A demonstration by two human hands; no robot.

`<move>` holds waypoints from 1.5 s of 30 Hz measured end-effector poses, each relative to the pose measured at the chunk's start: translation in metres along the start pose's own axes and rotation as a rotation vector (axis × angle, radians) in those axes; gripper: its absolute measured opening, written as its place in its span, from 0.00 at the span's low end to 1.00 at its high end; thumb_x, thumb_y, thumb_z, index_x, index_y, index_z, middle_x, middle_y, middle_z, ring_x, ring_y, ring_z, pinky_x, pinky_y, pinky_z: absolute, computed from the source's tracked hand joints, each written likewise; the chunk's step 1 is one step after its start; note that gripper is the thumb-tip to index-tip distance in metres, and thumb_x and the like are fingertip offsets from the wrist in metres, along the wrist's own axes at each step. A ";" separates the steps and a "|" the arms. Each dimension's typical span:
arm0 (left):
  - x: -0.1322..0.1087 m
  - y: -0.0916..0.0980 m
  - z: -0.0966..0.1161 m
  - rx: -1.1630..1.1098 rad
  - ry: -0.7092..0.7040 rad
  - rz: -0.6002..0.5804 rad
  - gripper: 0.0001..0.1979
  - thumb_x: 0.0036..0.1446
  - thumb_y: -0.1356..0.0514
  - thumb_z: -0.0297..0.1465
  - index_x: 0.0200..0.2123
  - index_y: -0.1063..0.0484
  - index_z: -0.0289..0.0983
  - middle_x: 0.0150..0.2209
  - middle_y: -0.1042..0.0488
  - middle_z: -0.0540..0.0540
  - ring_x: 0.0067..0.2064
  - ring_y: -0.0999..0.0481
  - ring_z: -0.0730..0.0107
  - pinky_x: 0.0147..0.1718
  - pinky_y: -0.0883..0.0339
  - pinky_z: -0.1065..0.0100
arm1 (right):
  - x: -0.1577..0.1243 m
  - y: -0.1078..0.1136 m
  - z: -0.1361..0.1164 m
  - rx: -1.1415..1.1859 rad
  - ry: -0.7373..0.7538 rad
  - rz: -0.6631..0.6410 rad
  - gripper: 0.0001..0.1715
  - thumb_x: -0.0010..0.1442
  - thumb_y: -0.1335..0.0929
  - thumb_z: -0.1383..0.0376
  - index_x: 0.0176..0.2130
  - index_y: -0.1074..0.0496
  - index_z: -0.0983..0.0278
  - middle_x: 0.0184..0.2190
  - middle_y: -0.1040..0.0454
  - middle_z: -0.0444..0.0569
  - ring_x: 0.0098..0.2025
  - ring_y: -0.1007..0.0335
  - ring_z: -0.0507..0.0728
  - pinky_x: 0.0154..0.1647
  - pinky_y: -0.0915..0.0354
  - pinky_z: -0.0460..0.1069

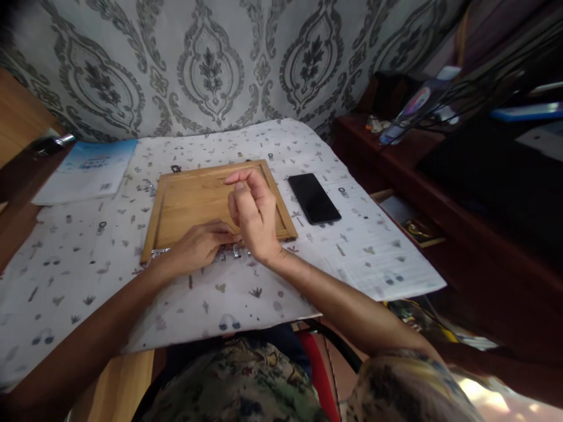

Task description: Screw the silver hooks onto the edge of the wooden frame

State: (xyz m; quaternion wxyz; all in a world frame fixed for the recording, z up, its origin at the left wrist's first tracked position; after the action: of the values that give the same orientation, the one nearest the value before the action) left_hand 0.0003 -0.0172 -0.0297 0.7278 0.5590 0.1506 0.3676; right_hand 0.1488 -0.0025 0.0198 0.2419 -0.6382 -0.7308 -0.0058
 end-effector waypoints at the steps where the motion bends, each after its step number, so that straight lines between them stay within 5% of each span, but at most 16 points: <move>1: 0.000 0.000 0.000 0.005 0.001 -0.006 0.17 0.65 0.47 0.21 0.45 0.20 0.38 0.46 0.19 0.44 0.48 0.21 0.63 0.48 0.26 0.62 | 0.004 0.003 -0.001 0.014 -0.037 -0.053 0.09 0.65 0.32 0.57 0.37 0.34 0.58 0.15 0.51 0.32 0.16 0.58 0.48 0.17 0.56 0.45; 5: 0.001 0.003 0.002 0.014 -0.007 -0.041 0.18 0.65 0.48 0.20 0.42 0.19 0.39 0.44 0.19 0.44 0.46 0.22 0.64 0.45 0.27 0.64 | 0.023 0.017 -0.003 0.086 -0.231 -0.336 0.12 0.63 0.31 0.56 0.36 0.29 0.63 0.14 0.44 0.33 0.15 0.57 0.46 0.15 0.56 0.44; 10: 0.003 0.005 0.003 0.030 0.022 -0.090 0.18 0.63 0.48 0.18 0.42 0.19 0.38 0.45 0.20 0.44 0.47 0.22 0.63 0.45 0.26 0.64 | 0.033 0.024 -0.003 0.113 -0.288 -0.590 0.13 0.62 0.32 0.60 0.32 0.26 0.68 0.16 0.34 0.39 0.17 0.42 0.47 0.18 0.45 0.43; 15: 0.003 0.004 0.004 0.014 0.030 -0.089 0.16 0.64 0.47 0.20 0.42 0.20 0.38 0.45 0.20 0.45 0.47 0.22 0.64 0.46 0.27 0.63 | 0.032 0.015 -0.002 0.153 -0.318 -0.750 0.14 0.61 0.37 0.70 0.45 0.26 0.67 0.13 0.43 0.31 0.13 0.57 0.45 0.14 0.55 0.41; 20: 0.002 0.002 0.003 0.015 0.009 -0.077 0.17 0.65 0.47 0.20 0.44 0.20 0.39 0.45 0.20 0.45 0.46 0.22 0.65 0.45 0.26 0.64 | 0.029 0.010 -0.001 0.195 -0.269 -0.573 0.11 0.57 0.37 0.70 0.40 0.28 0.66 0.13 0.49 0.30 0.14 0.63 0.45 0.14 0.58 0.42; 25: 0.000 0.001 0.001 0.016 -0.011 -0.021 0.17 0.65 0.47 0.20 0.44 0.19 0.38 0.45 0.19 0.44 0.46 0.22 0.63 0.45 0.25 0.62 | 0.009 0.007 0.002 0.081 -0.058 -0.188 0.05 0.62 0.35 0.65 0.32 0.31 0.62 0.13 0.52 0.31 0.14 0.60 0.46 0.15 0.57 0.43; 28: -0.002 -0.001 -0.001 0.005 -0.022 0.024 0.16 0.65 0.47 0.20 0.45 0.20 0.37 0.45 0.19 0.44 0.47 0.21 0.63 0.48 0.25 0.61 | -0.004 0.001 0.003 -0.009 0.067 0.038 0.08 0.66 0.35 0.61 0.34 0.31 0.60 0.14 0.52 0.32 0.15 0.59 0.47 0.17 0.55 0.45; 31: -0.002 -0.002 -0.001 0.005 -0.019 0.042 0.16 0.65 0.47 0.20 0.45 0.20 0.37 0.45 0.19 0.45 0.48 0.21 0.63 0.49 0.26 0.61 | -0.005 0.000 0.004 -0.030 0.094 0.089 0.10 0.68 0.35 0.58 0.39 0.28 0.60 0.15 0.52 0.33 0.16 0.59 0.48 0.17 0.55 0.46; 36: 0.000 0.001 0.001 0.018 -0.012 -0.024 0.18 0.64 0.48 0.19 0.44 0.19 0.39 0.45 0.19 0.44 0.47 0.22 0.63 0.45 0.26 0.63 | 0.017 0.016 0.000 0.026 -0.116 -0.272 0.17 0.65 0.31 0.53 0.35 0.24 0.64 0.15 0.47 0.34 0.16 0.55 0.47 0.17 0.53 0.45; 41: 0.001 0.003 0.002 0.037 0.011 -0.080 0.18 0.63 0.47 0.19 0.44 0.20 0.38 0.43 0.20 0.45 0.47 0.22 0.63 0.44 0.27 0.64 | 0.038 0.024 -0.008 -0.082 -0.122 -0.624 0.23 0.61 0.27 0.50 0.27 0.19 0.67 0.26 0.25 0.47 0.30 0.30 0.50 0.32 0.34 0.46; 43: 0.001 0.004 0.003 0.030 0.011 -0.080 0.17 0.64 0.48 0.19 0.43 0.20 0.37 0.43 0.20 0.45 0.47 0.22 0.64 0.45 0.28 0.64 | 0.042 0.021 -0.006 -0.019 -0.138 -0.728 0.28 0.61 0.27 0.48 0.21 0.23 0.67 0.24 0.26 0.47 0.28 0.30 0.50 0.31 0.33 0.46; 45: 0.001 0.004 0.003 0.021 0.012 -0.081 0.17 0.65 0.48 0.20 0.43 0.20 0.37 0.44 0.20 0.45 0.46 0.22 0.65 0.45 0.28 0.65 | 0.043 0.017 -0.002 0.105 -0.213 -0.779 0.34 0.62 0.29 0.46 0.16 0.33 0.65 0.15 0.35 0.41 0.18 0.40 0.47 0.20 0.42 0.44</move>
State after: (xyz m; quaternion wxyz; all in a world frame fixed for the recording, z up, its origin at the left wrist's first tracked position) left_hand 0.0019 -0.0181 -0.0245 0.7353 0.5578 0.1811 0.3398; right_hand 0.1627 0.0399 0.0323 0.1766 -0.2974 -0.9383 0.0064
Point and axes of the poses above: each hand's wrist, its own x-axis towards the middle knuckle, its own y-axis out of the back of the hand, z = x × y, the point moved 1 cm from there along x, towards the middle knuckle
